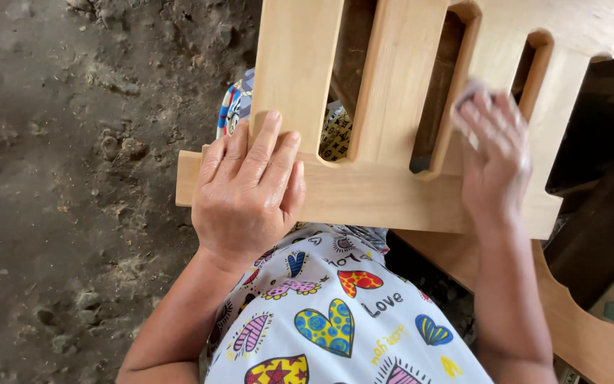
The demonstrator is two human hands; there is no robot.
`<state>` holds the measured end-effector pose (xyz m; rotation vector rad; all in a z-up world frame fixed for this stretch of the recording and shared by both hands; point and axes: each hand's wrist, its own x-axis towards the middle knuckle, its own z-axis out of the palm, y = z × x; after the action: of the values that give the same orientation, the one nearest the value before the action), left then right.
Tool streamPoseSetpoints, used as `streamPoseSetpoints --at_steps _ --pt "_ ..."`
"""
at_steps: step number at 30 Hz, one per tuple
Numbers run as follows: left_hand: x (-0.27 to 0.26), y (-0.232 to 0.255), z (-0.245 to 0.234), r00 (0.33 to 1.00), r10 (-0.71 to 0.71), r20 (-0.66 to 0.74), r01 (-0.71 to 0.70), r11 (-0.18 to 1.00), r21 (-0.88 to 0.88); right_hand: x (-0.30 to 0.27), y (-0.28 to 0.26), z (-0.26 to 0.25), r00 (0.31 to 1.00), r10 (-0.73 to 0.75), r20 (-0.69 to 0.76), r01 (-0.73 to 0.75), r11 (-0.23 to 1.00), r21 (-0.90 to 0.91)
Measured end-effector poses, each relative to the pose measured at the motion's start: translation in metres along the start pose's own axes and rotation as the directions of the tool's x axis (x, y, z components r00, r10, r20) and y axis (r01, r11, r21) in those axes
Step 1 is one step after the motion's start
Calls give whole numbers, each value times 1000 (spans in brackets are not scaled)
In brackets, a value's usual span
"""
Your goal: Sanding a wooden furniture component with sandpaper to smooth the surface
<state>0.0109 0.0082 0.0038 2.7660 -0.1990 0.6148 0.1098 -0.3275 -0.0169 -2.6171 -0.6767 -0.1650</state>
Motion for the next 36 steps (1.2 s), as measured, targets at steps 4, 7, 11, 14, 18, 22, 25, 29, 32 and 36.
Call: streamPoseSetpoints --at_steps 4,7,11,14,18,22,25,29,32,36 --pt "0 1 1 1000 -2 -16 2 1000 10 61 28 8 999 -15 -42 17 999 31" --pt "-3 2 2 1000 -22 -11 22 1000 19 72 21 9 992 -90 -94 103 984 143" --pt "-2 2 1 999 -25 -27 25 1000 13 28 -9 3 999 30 -38 -28 999 46" --pt "0 1 0 1000 -18 -20 18 1000 9 -15 -35 -6 999 -36 -24 37 999 28" --pt "4 -2 0 1000 9 -21 -9 1000 2 -43 -41 -9 1000 -1 -20 0 1000 -21" --pt "4 -1 0 999 29 -20 -29 1000 0 -9 -7 -3 997 7 -73 -4 999 37" --pt "1 0 2 999 8 -32 -8 1000 3 36 4 -4 992 109 -70 -109 994 -2" --pt "-3 -1 3 999 -26 -39 26 1000 6 49 11 3 991 68 -114 -67 998 14" --pt "-2 -2 3 999 -26 -41 26 1000 -3 25 -13 0 992 106 -75 -108 994 -22" --pt "0 -2 1 999 -11 -36 11 1000 2 -33 -52 -7 999 -37 3 37 999 -38"
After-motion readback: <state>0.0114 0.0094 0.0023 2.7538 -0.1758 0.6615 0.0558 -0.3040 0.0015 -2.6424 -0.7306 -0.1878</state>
